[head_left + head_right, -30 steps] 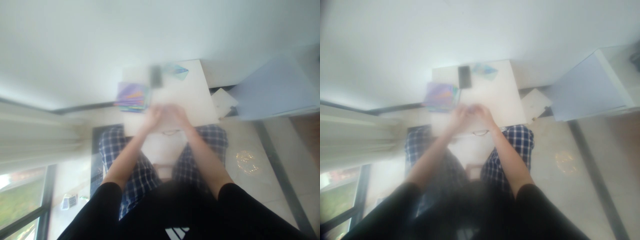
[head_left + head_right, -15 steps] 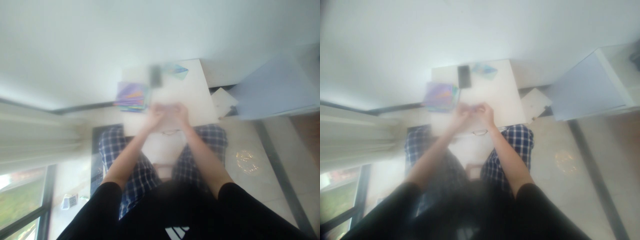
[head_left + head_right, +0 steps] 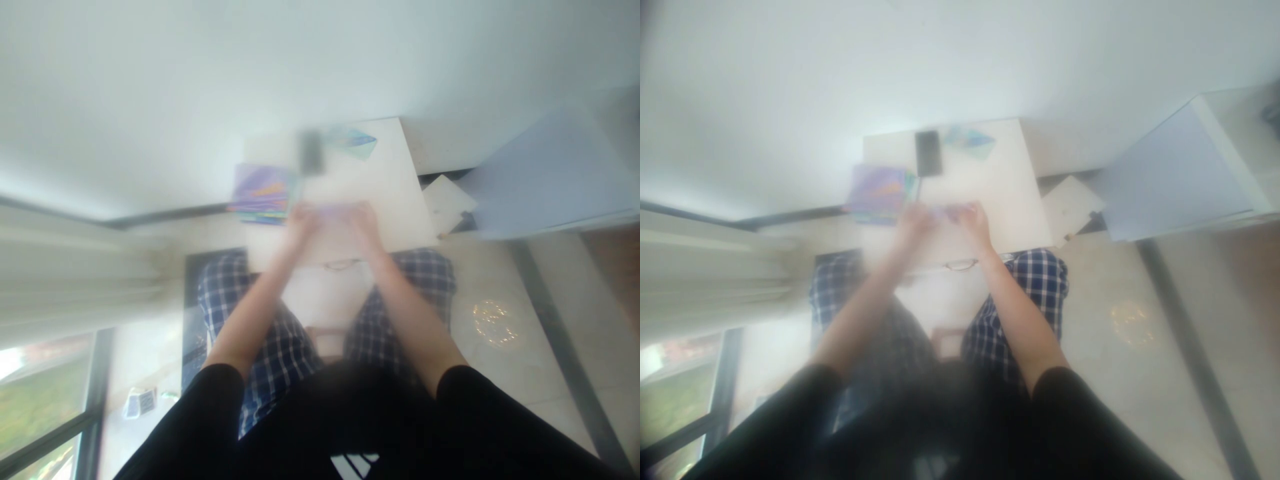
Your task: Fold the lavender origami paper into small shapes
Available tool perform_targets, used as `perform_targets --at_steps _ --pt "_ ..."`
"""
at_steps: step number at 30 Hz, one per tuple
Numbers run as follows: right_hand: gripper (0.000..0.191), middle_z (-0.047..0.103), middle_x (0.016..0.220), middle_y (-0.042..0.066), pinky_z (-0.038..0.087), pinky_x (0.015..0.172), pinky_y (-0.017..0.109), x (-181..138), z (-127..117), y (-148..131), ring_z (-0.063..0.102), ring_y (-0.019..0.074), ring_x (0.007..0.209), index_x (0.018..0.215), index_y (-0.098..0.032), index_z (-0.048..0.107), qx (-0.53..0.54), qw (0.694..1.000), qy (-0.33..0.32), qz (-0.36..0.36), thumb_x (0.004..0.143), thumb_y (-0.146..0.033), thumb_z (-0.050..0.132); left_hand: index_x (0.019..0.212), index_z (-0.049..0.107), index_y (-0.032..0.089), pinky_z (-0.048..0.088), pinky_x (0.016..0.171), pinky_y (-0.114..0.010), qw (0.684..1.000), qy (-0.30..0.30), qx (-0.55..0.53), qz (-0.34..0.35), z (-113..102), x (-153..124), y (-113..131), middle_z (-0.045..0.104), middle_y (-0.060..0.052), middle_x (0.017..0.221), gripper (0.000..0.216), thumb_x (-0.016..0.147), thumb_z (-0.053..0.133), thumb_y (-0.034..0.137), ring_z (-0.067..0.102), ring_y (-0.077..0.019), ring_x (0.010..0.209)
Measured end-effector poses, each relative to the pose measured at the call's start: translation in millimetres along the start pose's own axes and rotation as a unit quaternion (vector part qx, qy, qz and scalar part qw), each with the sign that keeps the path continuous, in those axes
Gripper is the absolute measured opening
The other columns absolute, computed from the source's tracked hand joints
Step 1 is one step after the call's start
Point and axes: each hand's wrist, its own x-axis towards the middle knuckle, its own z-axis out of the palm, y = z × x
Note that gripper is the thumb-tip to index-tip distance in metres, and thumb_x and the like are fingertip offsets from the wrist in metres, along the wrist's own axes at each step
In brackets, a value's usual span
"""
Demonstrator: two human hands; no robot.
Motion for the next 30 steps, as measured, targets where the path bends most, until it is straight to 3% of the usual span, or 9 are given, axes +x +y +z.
perform_targets --at_steps 8,14,20,25,30 --pt "0.032 0.070 0.077 -0.002 0.053 0.069 0.024 -1 3 -9 0.066 0.0116 0.077 0.081 -0.022 0.055 0.060 0.996 0.014 0.067 0.073 -0.045 0.077 0.086 0.066 0.023 0.057 0.089 -0.037 0.999 0.013 0.052 -0.002 -1 1 -6 0.069 -0.004 0.093 0.005 0.085 0.069 0.025 0.067 -0.0195 0.092" --pt "0.022 0.066 0.073 -0.005 0.051 0.066 0.021 -1 6 -17 0.065 0.0098 0.074 0.078 -0.021 0.056 0.107 0.985 0.064 0.119 0.070 -0.030 0.074 0.084 0.061 0.021 0.058 0.074 -0.031 0.997 0.048 -0.004 -0.063 3 -7 7 0.067 -0.003 0.084 0.013 0.083 0.072 0.028 0.066 -0.0172 0.080" --pt "0.020 0.067 0.085 -0.003 0.054 0.073 0.024 -2 4 -17 0.066 0.0114 0.084 0.084 -0.023 0.053 0.122 0.982 0.044 0.137 0.075 -0.030 0.070 0.085 0.054 0.023 0.058 0.070 -0.026 0.996 0.047 -0.054 -0.059 6 -12 19 0.063 0.000 0.076 0.025 0.080 0.077 0.033 0.066 -0.0152 0.077" --pt "0.023 0.065 0.081 -0.004 0.053 0.073 0.025 -1 5 -16 0.065 0.0113 0.081 0.083 -0.023 0.053 0.124 0.984 0.054 0.112 0.072 -0.026 0.073 0.088 0.052 0.023 0.057 0.070 -0.026 0.996 0.054 -0.058 -0.034 7 -12 16 0.060 0.002 0.078 0.022 0.081 0.073 0.029 0.064 -0.0130 0.073" --pt "0.031 0.066 0.081 -0.004 0.053 0.072 0.025 1 4 -8 0.063 0.0121 0.082 0.084 -0.023 0.054 0.134 0.985 0.056 0.092 0.067 -0.031 0.078 0.092 0.049 0.025 0.055 0.074 -0.025 0.997 0.056 -0.037 0.033 5 -5 -6 0.058 0.002 0.083 0.029 0.078 0.072 0.035 0.062 -0.0125 0.078"
